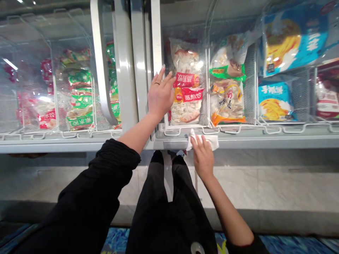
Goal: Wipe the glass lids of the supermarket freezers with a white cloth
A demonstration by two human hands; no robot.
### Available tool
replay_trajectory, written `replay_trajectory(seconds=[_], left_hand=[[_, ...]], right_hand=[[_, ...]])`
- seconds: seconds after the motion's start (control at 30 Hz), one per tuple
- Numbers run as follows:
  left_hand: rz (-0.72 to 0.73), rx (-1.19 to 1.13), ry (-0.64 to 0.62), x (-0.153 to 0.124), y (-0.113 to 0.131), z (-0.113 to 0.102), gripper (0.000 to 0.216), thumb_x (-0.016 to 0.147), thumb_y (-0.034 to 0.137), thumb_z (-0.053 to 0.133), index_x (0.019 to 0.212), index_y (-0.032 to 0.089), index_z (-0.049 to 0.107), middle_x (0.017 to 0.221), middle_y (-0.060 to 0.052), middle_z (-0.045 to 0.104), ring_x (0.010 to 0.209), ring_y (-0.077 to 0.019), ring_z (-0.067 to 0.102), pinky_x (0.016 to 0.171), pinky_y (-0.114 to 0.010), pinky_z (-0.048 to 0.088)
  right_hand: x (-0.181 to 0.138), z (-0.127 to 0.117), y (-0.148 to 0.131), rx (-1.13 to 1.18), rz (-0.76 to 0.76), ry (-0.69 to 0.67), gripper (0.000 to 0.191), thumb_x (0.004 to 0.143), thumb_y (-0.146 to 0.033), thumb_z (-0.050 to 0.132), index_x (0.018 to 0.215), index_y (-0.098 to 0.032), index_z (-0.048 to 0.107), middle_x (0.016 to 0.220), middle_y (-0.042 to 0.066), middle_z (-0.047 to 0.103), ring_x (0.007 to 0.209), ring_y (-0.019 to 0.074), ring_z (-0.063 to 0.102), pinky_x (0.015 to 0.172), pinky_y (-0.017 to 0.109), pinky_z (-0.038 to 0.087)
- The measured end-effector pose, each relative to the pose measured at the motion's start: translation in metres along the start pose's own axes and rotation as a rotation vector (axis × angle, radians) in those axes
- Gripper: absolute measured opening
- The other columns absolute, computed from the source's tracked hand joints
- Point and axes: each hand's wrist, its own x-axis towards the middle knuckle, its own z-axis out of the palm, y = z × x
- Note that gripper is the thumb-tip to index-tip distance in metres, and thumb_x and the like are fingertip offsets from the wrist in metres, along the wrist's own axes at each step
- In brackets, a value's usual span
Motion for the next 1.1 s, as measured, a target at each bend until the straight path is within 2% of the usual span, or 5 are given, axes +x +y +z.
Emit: replay_trajectory(seconds=[0.2, 0.47, 0.73, 0.93, 1.1], left_hand=[[-0.005, -0.05, -0.015, 0.001, -0.004, 0.0, 0.041, 0.102, 0.028, 0.055, 0.142, 0.032, 0.068, 0.159, -0.001, 0.062, 0.166, -0.028, 0.03, 0.14, -0.058, 0.013], [0.022, 0.013, -0.064, -0.022, 0.013, -0.024, 0.052, 0.109, 0.023, 0.038, 0.157, 0.037, 0.052, 0.168, 0.004, 0.052, 0.166, -0.0218, 0.03, 0.137, -0.056, 0.025], [-0.041, -0.022, 0.039, -0.133, 0.015, -0.061, 0.061, 0.109, 0.013, 0.03, 0.164, 0.034, 0.045, 0.168, -0.002, 0.052, 0.162, -0.0194, 0.038, 0.136, -0.051, 0.031], [-0.116, 0.032, 0.101, -0.174, 0.002, -0.089, 0.061, 0.11, 0.012, 0.03, 0.166, 0.035, 0.045, 0.167, -0.003, 0.053, 0.161, -0.0186, 0.039, 0.136, -0.051, 0.032], [-0.093, -0.013, 0.075, -0.177, -0.001, -0.079, 0.068, 0.108, 0.007, 0.032, 0.169, 0.036, 0.039, 0.169, -0.003, 0.051, 0.162, -0.0197, 0.037, 0.135, -0.052, 0.033]], right_hand=[[0.04, 0.037, -0.082, 0.054, -0.274, -0.146, 0.057, 0.109, -0.012, 0.042, 0.161, -0.031, 0.054, 0.168, 0.0, 0.052, 0.159, 0.0201, 0.044, 0.128, 0.041, 0.04], [0.001, 0.02, -0.016, -0.1, 0.026, 0.063, 0.055, 0.11, -0.026, 0.051, 0.165, -0.03, 0.049, 0.165, 0.008, 0.056, 0.161, 0.0281, 0.041, 0.13, 0.051, 0.032], [0.03, 0.059, -0.118, 0.04, -0.194, -0.101, 0.057, 0.111, -0.028, 0.052, 0.166, -0.038, 0.046, 0.168, -0.001, 0.051, 0.158, 0.0237, 0.045, 0.129, 0.042, 0.033], [0.018, 0.043, -0.097, 0.003, -0.144, -0.084, 0.063, 0.111, -0.026, 0.052, 0.171, -0.037, 0.036, 0.168, 0.001, 0.051, 0.156, 0.0246, 0.048, 0.132, 0.043, 0.029], [0.038, 0.039, -0.098, -0.01, -0.15, -0.113, 0.06, 0.112, -0.029, 0.047, 0.171, -0.034, 0.036, 0.17, 0.0, 0.047, 0.16, 0.0241, 0.042, 0.133, 0.045, 0.029]])
